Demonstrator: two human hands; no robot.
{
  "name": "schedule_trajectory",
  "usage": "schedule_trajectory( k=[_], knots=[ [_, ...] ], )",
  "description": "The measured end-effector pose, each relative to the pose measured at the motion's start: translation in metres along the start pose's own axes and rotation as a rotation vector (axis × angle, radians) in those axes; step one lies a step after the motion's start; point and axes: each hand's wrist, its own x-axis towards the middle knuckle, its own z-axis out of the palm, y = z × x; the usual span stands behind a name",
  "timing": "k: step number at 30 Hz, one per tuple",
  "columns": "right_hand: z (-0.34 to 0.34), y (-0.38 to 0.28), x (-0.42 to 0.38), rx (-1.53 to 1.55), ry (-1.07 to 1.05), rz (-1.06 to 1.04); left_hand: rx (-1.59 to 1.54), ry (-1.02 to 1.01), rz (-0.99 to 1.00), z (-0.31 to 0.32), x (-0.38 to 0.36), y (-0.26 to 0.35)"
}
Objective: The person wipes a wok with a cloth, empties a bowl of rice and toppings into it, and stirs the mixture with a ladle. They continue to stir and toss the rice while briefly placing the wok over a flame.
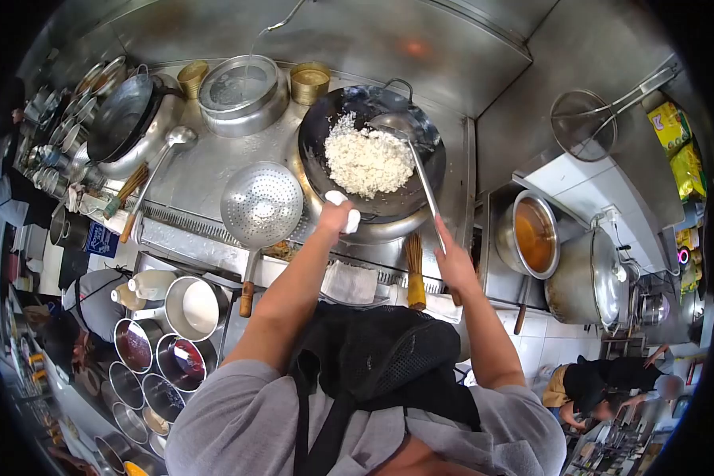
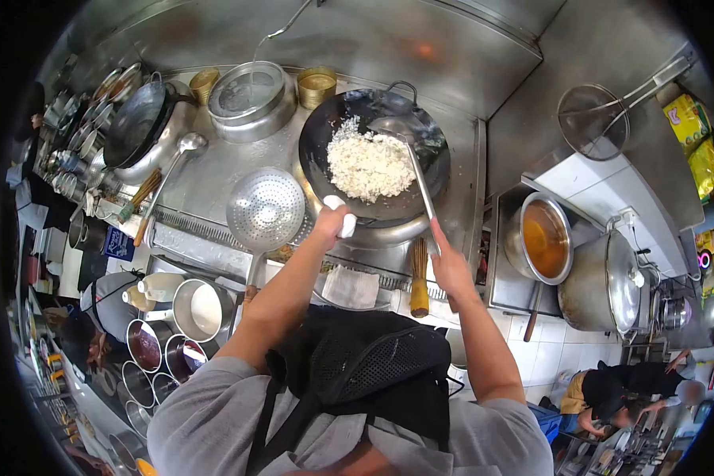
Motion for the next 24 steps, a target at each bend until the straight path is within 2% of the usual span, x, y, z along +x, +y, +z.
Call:
schedule_trajectory(
  k=[1, 3, 4, 5, 7, 8, 9, 11, 12, 13, 15, 16, 18, 20, 21, 23, 24],
  knots=[
    [0.001, -0.005, -0.002, -0.005, -0.001, -0.009, -0.008, 0.006, 0.005, 0.000, 0.004, 0.001],
    [0.008, -0.017, -0.008, -0.095, -0.148, 0.184, -0.047, -0.048, 0.039, -0.001, 0.005, -0.006],
    [0.005, -0.024, -0.002, -0.152, -0.284, 0.243, -0.033, -0.040, 0.029, -0.001, 0.009, -0.008],
    [0.009, -0.011, 0.001, -0.152, -0.288, 0.244, -0.033, -0.038, 0.025, -0.001, 0.008, -0.013],
    [0.005, -0.006, 0.015, -0.044, -0.084, -0.214, -0.019, -0.040, 0.011, -0.001, 0.001, -0.003],
    [0.003, -0.002, 0.014, 0.024, -0.109, -0.118, 0.001, -0.037, 0.048, -0.003, 0.017, -0.017],
    [-0.004, -0.023, 0.001, 0.029, -0.117, -0.114, 0.032, -0.026, 0.015, -0.002, 0.011, -0.010],
    [-0.011, -0.058, -0.010, -0.003, -0.235, 0.202, -0.006, -0.023, 0.028, -0.001, 0.017, -0.016],
    [-0.003, -0.063, -0.009, -0.052, -0.274, 0.294, -0.014, -0.023, 0.027, -0.001, 0.016, -0.011],
    [0.007, -0.054, -0.005, -0.058, -0.279, 0.296, 0.009, -0.061, 0.006, -0.003, 0.013, -0.006],
    [0.030, -0.024, 0.006, -0.022, -0.264, 0.134, 0.034, -0.099, -0.015, -0.006, 0.005, -0.005],
    [0.025, -0.019, 0.010, -0.002, -0.143, -0.082, 0.046, -0.106, -0.005, -0.007, 0.007, -0.006],
    [0.014, -0.030, 0.014, 0.024, -0.141, -0.031, 0.074, -0.091, 0.067, -0.008, 0.024, -0.018],
    [0.004, -0.061, 0.017, 0.013, -0.201, 0.182, 0.058, -0.108, 0.023, -0.007, 0.010, -0.007],
    [0.009, -0.055, 0.022, 0.005, -0.196, 0.182, 0.036, -0.120, -0.016, -0.006, 0.005, -0.001],
    [0.030, -0.043, 0.034, -0.115, -0.229, 0.035, 0.021, -0.128, 0.022, -0.007, 0.010, -0.008],
    [0.023, -0.052, 0.028, -0.152, -0.299, 0.135, 0.039, -0.088, 0.046, -0.005, 0.010, -0.008]
  ],
)
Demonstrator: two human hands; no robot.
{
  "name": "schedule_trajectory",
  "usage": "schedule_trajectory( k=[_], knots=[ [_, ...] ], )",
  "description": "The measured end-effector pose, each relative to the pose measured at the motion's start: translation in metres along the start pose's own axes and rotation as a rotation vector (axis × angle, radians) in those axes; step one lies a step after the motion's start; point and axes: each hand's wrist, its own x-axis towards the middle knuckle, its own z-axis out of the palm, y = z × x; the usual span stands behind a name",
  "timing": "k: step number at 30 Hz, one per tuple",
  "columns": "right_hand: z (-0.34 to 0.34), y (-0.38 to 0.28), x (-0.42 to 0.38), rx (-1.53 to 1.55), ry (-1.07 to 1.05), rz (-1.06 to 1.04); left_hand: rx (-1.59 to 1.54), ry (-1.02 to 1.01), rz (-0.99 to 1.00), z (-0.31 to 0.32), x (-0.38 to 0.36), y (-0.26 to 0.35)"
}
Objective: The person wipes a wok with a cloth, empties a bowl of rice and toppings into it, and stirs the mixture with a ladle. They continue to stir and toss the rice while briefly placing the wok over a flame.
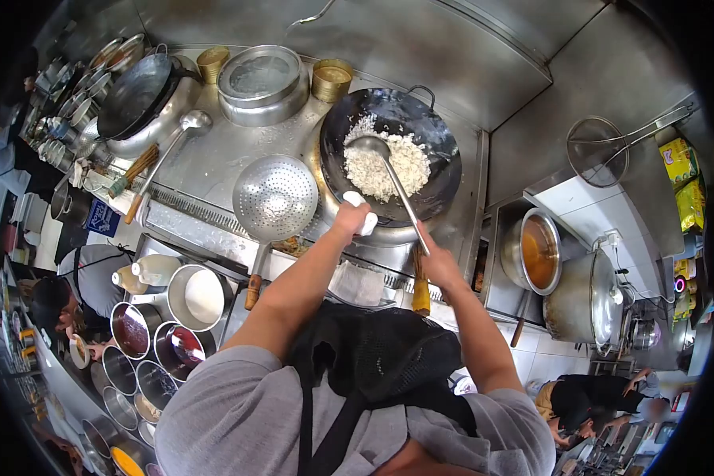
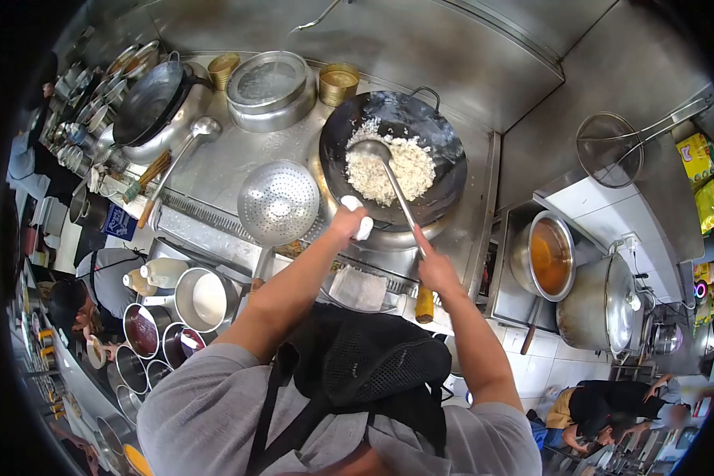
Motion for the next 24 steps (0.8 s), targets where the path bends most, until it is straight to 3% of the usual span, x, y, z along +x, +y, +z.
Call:
schedule_trajectory(
  k=[1, 3, 4, 5, 7, 11, 13, 18, 21, 24],
  knots=[
    [-0.001, 0.011, 0.000, 0.001, 0.007, -0.006, 0.017, 0.038, 0.027, 0.000, 0.001, 0.002],
    [-0.009, 0.045, 0.003, 0.274, 0.179, -0.332, 0.009, 0.063, 0.044, 0.000, 0.002, 0.004],
    [-0.032, 0.018, -0.010, 0.551, 0.054, -0.125, 0.014, 0.044, 0.000, 0.000, 0.000, 0.003],
    [-0.040, 0.017, 0.004, 0.328, 0.126, -0.185, 0.020, 0.023, -0.034, 0.000, -0.001, 0.005],
    [-0.045, -0.002, 0.040, 0.313, 0.189, -0.081, 0.020, -0.027, -0.050, 0.000, 0.000, 0.005],
    [-0.012, -0.012, 0.097, 0.200, 0.207, -0.077, 0.000, -0.015, -0.021, -0.001, 0.000, 0.002],
    [0.023, 0.007, 0.084, 0.027, 0.232, -0.160, 0.007, -0.009, -0.012, -0.002, 0.000, 0.005],
    [0.037, 0.066, -0.019, -0.293, 0.039, -0.053, -0.034, -0.032, 0.010, -0.002, 0.024, -0.022],
    [0.000, 0.134, -0.021, -0.535, 0.108, -0.065, -0.043, -0.028, 0.011, -0.002, -0.010, 0.011],
    [-0.046, 0.100, -0.010, -0.436, 0.220, -0.152, -0.067, -0.054, -0.054, -0.002, -0.006, 0.009]
  ],
)
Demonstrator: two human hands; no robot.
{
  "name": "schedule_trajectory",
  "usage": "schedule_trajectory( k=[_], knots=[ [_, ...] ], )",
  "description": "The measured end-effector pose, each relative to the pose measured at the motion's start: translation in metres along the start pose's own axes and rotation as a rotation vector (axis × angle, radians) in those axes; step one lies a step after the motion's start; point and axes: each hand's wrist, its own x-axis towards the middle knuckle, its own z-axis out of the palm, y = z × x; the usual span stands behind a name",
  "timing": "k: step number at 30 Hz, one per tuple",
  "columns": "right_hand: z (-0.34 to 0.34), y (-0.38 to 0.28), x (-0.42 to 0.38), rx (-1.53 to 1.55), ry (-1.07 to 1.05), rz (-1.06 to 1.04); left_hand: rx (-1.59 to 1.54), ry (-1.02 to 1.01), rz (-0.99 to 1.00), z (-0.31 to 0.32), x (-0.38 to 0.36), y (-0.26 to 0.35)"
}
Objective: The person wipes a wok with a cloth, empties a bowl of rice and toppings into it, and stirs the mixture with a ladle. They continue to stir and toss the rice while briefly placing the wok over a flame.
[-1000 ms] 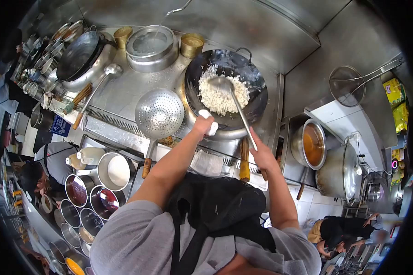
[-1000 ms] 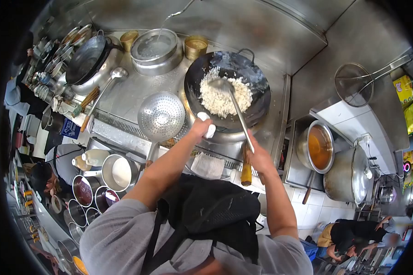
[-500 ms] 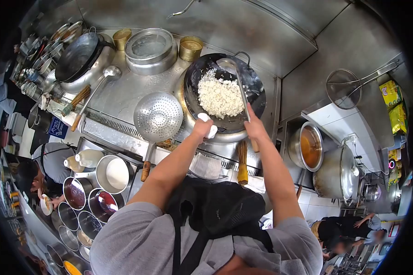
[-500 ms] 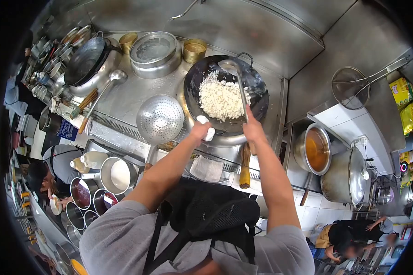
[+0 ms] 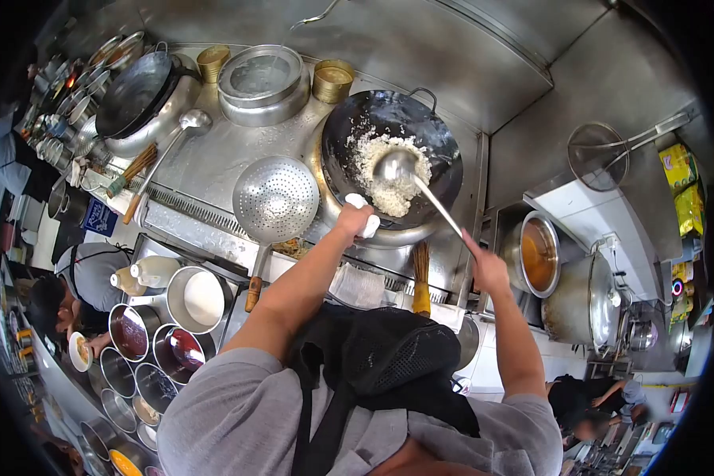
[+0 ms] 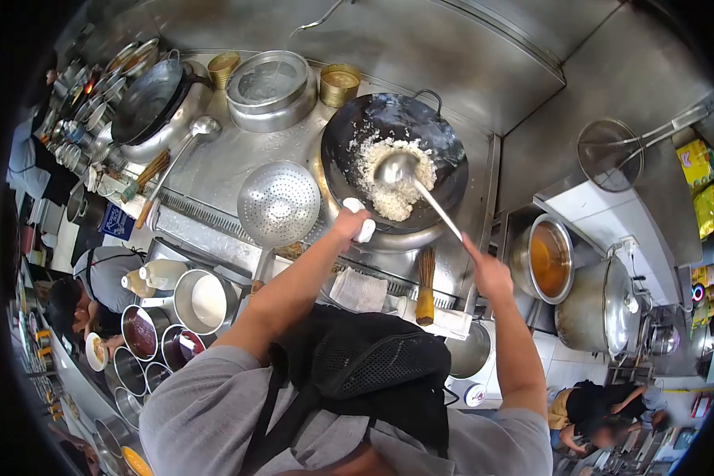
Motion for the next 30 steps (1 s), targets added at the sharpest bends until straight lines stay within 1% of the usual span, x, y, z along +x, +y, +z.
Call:
schedule_trajectory(
  k=[2, 3, 4, 5, 6, 7, 9, 10, 11, 13, 15, 17, 19, 21, 23, 24, 26, 28, 29, 30],
  knots=[
    [-0.022, -0.042, 0.037, 0.237, -0.093, 0.211, 0.041, -0.005, -0.015, -0.003, 0.007, -0.007],
    [-0.012, -0.055, 0.062, 0.341, -0.051, 0.223, 0.067, 0.001, -0.028, -0.002, 0.010, -0.007],
    [0.004, -0.068, 0.084, 0.421, 0.026, 0.205, 0.072, 0.006, -0.018, -0.001, 0.004, -0.002],
    [0.017, -0.079, 0.101, 0.476, 0.061, 0.162, 0.076, 0.008, -0.018, 0.000, 0.006, -0.003],
    [0.012, -0.094, 0.103, 0.567, -0.012, 0.204, 0.045, 0.009, -0.001, -0.001, 0.010, -0.009],
    [0.022, -0.094, 0.096, 0.573, -0.014, 0.209, 0.015, 0.008, 0.014, -0.001, 0.011, -0.010],
    [0.052, -0.090, 0.066, 0.394, -0.123, 0.135, 0.018, 0.019, 0.020, -0.001, 0.013, -0.011],
    [0.055, -0.083, 0.039, 0.298, -0.181, 0.126, 0.016, 0.036, 0.026, -0.001, 0.012, -0.012],
    [0.053, -0.071, 0.012, 0.202, -0.243, 0.117, 0.009, 0.038, 0.018, 0.000, 0.011, -0.011],
    [0.049, -0.030, -0.017, 0.069, -0.317, 0.146, -0.008, 0.007, 0.004, -0.001, 0.005, -0.005],
    [0.027, 0.009, -0.012, -0.066, -0.215, 0.091, 0.002, 0.005, -0.012, -0.002, 0.005, -0.002],
    [0.002, 0.004, 0.016, -0.019, -0.067, 0.002, 0.005, -0.012, -0.005, -0.001, 0.006, -0.003],
    [-0.009, -0.045, 0.051, 0.210, -0.075, 0.108, 0.008, -0.009, -0.014, -0.001, 0.002, -0.003],
    [0.009, -0.090, 0.087, 0.476, -0.061, 0.162, 0.004, 0.000, -0.013, 0.001, 0.005, 0.000],
    [0.026, -0.120, 0.087, 0.557, 0.000, 0.107, 0.054, -0.036, -0.034, -0.005, 0.011, -0.006],
    [0.040, -0.114, 0.077, 0.516, -0.040, 0.122, 0.061, -0.028, -0.037, -0.004, 0.006, -0.001],
    [0.040, -0.090, 0.029, 0.285, -0.145, 0.096, 0.047, -0.033, 0.006, -0.006, 0.017, -0.010],
    [0.052, -0.052, -0.014, 0.206, -0.230, 0.150, 0.023, -0.033, 0.046, -0.006, 0.016, -0.013],
    [0.049, -0.037, -0.028, 0.226, -0.212, 0.129, 0.017, -0.034, 0.036, -0.005, 0.009, -0.011],
    [0.042, -0.030, -0.042, 0.251, -0.190, 0.110, 0.001, -0.031, -0.014, -0.003, 0.003, -0.006]
  ],
)
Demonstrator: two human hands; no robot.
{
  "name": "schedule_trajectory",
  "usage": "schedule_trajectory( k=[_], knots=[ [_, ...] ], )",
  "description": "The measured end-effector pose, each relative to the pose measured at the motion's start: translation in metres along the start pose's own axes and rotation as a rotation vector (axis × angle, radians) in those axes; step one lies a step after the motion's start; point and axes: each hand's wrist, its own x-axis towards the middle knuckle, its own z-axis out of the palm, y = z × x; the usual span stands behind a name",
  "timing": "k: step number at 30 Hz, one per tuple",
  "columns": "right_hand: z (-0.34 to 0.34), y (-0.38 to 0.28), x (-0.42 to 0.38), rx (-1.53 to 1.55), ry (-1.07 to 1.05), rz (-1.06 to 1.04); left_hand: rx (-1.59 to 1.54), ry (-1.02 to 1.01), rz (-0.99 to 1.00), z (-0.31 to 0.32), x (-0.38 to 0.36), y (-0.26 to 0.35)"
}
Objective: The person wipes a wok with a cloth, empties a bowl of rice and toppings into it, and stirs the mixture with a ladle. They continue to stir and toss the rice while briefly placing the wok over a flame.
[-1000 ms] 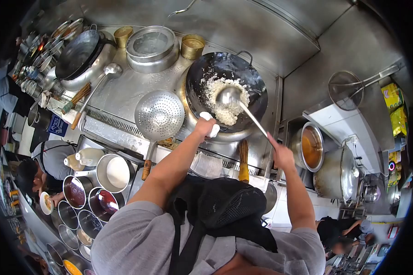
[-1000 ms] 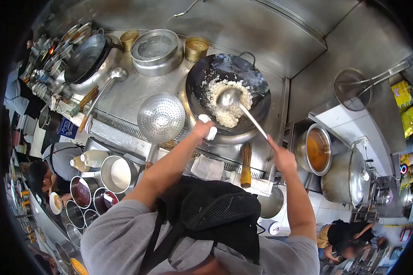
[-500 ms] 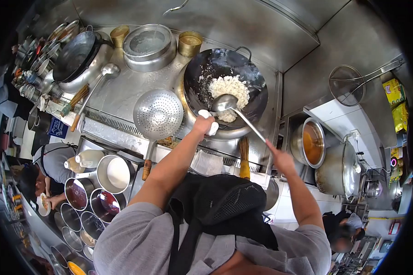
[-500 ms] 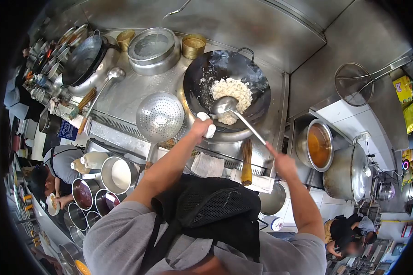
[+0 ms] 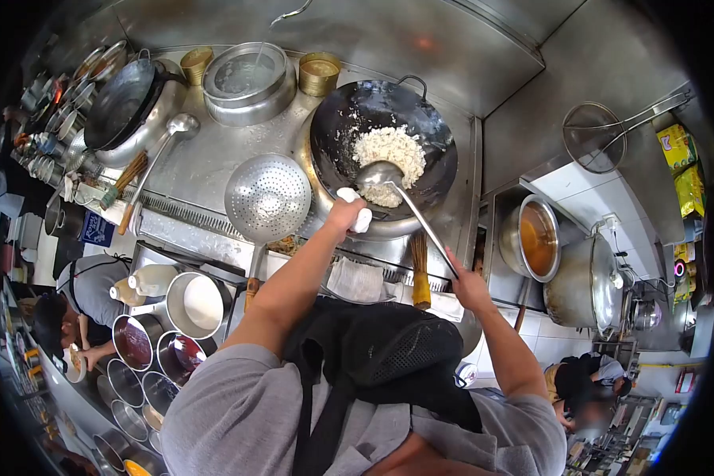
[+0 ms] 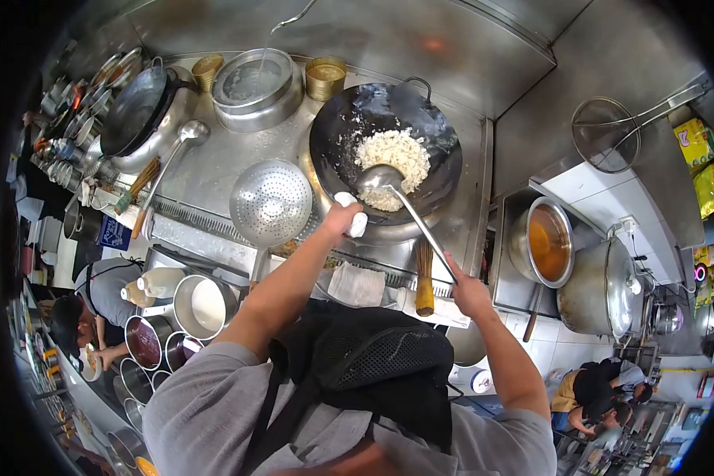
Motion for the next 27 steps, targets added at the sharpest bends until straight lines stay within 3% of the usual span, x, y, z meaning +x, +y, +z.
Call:
schedule_trajectory(
  k=[3, 4, 8, 11, 14, 18, 21, 22, 24, 27],
  knots=[
    [-0.019, -0.020, -0.041, 0.147, 0.069, -0.092, -0.069, -0.026, -0.032, 0.002, 0.013, -0.005],
    [-0.044, -0.043, -0.064, 0.178, -0.028, 0.008, -0.092, -0.032, -0.045, 0.003, 0.013, -0.004],
    [-0.058, -0.038, -0.109, 0.373, -0.071, -0.074, -0.140, -0.043, -0.042, 0.007, 0.010, -0.006],
    [-0.023, -0.028, -0.081, 0.114, -0.157, 0.039, -0.133, -0.038, -0.112, 0.013, 0.002, 0.000],
    [0.008, -0.034, 0.013, -0.043, -0.123, 0.113, -0.114, -0.026, -0.111, 0.015, 0.007, -0.004],
    [0.038, -0.080, 0.081, 0.062, 0.121, 0.039, -0.093, -0.017, -0.088, 0.013, 0.005, -0.005],
    [0.037, -0.096, 0.063, 0.144, 0.090, -0.001, -0.128, 0.044, -0.042, 0.015, 0.004, -0.008],
    [0.019, -0.101, 0.035, 0.123, -0.011, 0.049, -0.124, 0.043, -0.037, 0.015, 0.006, -0.005],
    [0.014, -0.081, -0.010, 0.158, -0.119, 0.090, -0.148, 0.037, -0.015, 0.016, 0.003, -0.006],
    [0.021, -0.033, -0.049, 0.111, -0.102, 0.073, -0.146, 0.035, -0.036, 0.016, 0.003, -0.006]
  ],
)
